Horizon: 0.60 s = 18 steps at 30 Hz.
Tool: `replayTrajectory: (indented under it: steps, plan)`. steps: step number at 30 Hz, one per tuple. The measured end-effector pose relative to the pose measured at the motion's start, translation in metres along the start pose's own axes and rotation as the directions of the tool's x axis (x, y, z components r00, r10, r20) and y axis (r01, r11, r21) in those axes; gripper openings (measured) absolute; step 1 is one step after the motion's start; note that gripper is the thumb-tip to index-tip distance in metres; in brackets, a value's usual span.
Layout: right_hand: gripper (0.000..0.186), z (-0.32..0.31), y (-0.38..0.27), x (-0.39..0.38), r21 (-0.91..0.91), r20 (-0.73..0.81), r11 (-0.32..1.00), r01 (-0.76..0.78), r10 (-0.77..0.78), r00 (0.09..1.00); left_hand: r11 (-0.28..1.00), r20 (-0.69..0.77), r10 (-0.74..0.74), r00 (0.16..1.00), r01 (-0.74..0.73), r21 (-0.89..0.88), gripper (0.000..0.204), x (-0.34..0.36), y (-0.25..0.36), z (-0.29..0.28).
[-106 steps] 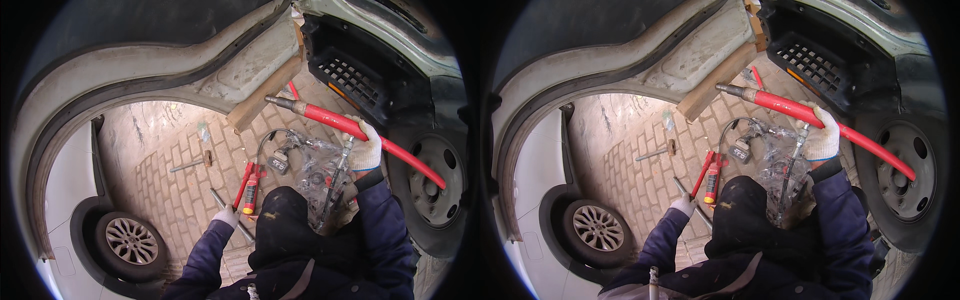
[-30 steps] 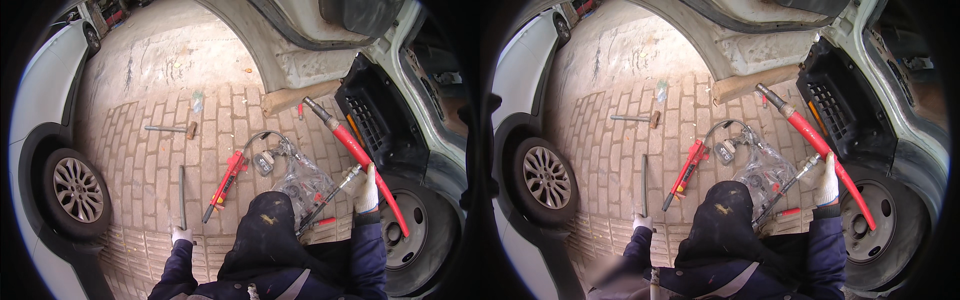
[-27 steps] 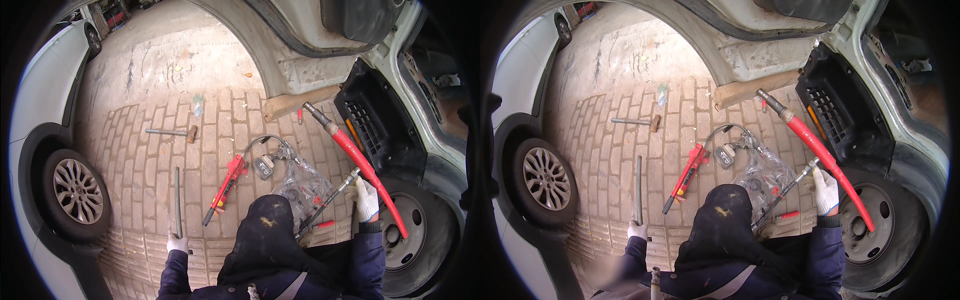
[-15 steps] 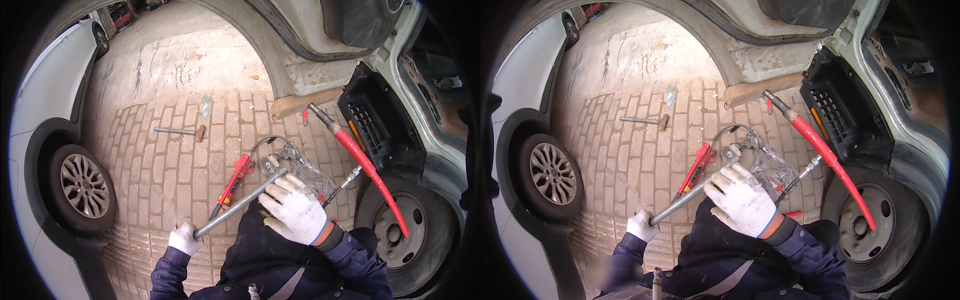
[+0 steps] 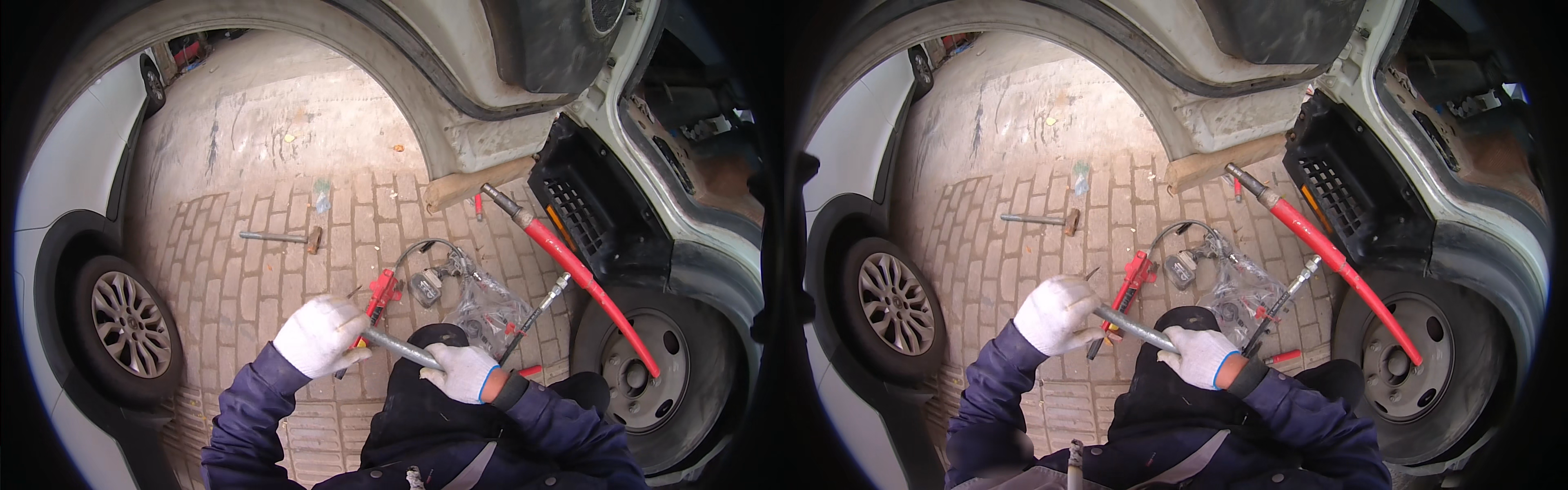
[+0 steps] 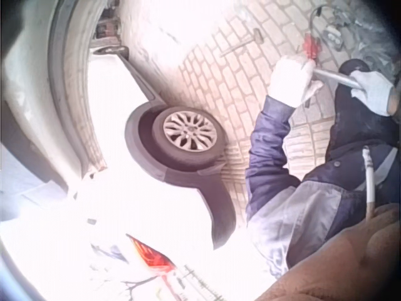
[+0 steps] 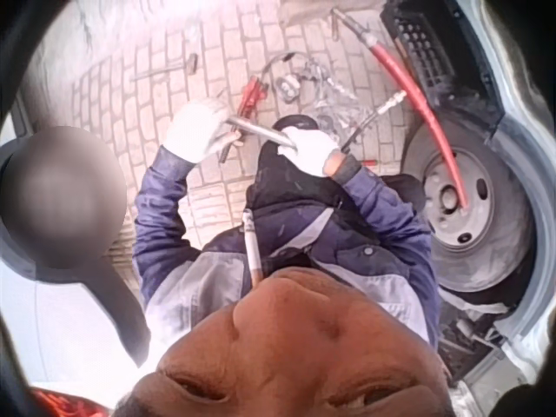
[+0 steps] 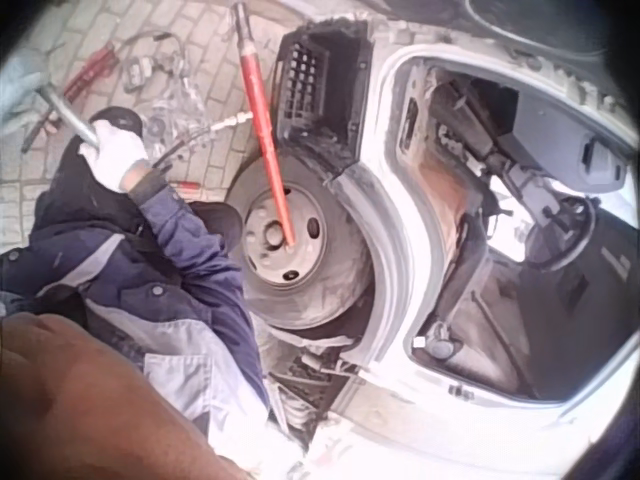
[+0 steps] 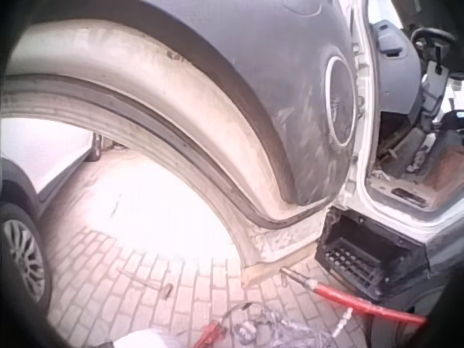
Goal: The person uses a red pry bar and a wooden block to push and adjust the car's wheel arch. They then use a hammer to tap the area and continue adjusting the panel with the pry bar.
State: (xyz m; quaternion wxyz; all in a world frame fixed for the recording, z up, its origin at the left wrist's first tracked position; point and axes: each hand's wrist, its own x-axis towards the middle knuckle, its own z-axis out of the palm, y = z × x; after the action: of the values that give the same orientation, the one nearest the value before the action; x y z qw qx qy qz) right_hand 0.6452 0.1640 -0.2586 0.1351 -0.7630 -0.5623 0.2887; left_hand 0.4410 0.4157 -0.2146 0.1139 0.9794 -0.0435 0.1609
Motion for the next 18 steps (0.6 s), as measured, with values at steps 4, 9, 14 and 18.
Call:
replayTrajectory:
  steps: [4, 9, 14, 18]
  plan:
    - [0.043, -0.063, 0.008, 0.004, 0.04, -0.368, 0.993, -0.108, 0.115, 0.923, 0.889, -0.673, -0.457, 0.582, 0.329, -0.318, 0.041, 0.039, -0.037, -0.068]
    - [0.036, -0.105, 0.004, 0.005, -0.071, -0.589, 0.997, 0.019, -0.057, 0.806, 0.615, -0.565, -0.602, 0.564, -0.125, -0.779, 0.055, 0.119, -0.117, -0.148]
    - [0.038, -0.112, 0.003, -0.002, -0.278, -0.67, 0.959, -0.059, -0.149, 0.727, 0.332, -0.581, -0.464, 0.668, -0.476, -0.814, 0.058, 0.168, -0.143, -0.183]
    - [0.043, -0.114, 0.002, -0.004, -0.282, -0.367, 0.937, -0.207, 0.095, 0.925, 0.29, -0.583, -0.315, 0.748, -0.509, -0.81, 0.04, 0.191, -0.133, -0.188]
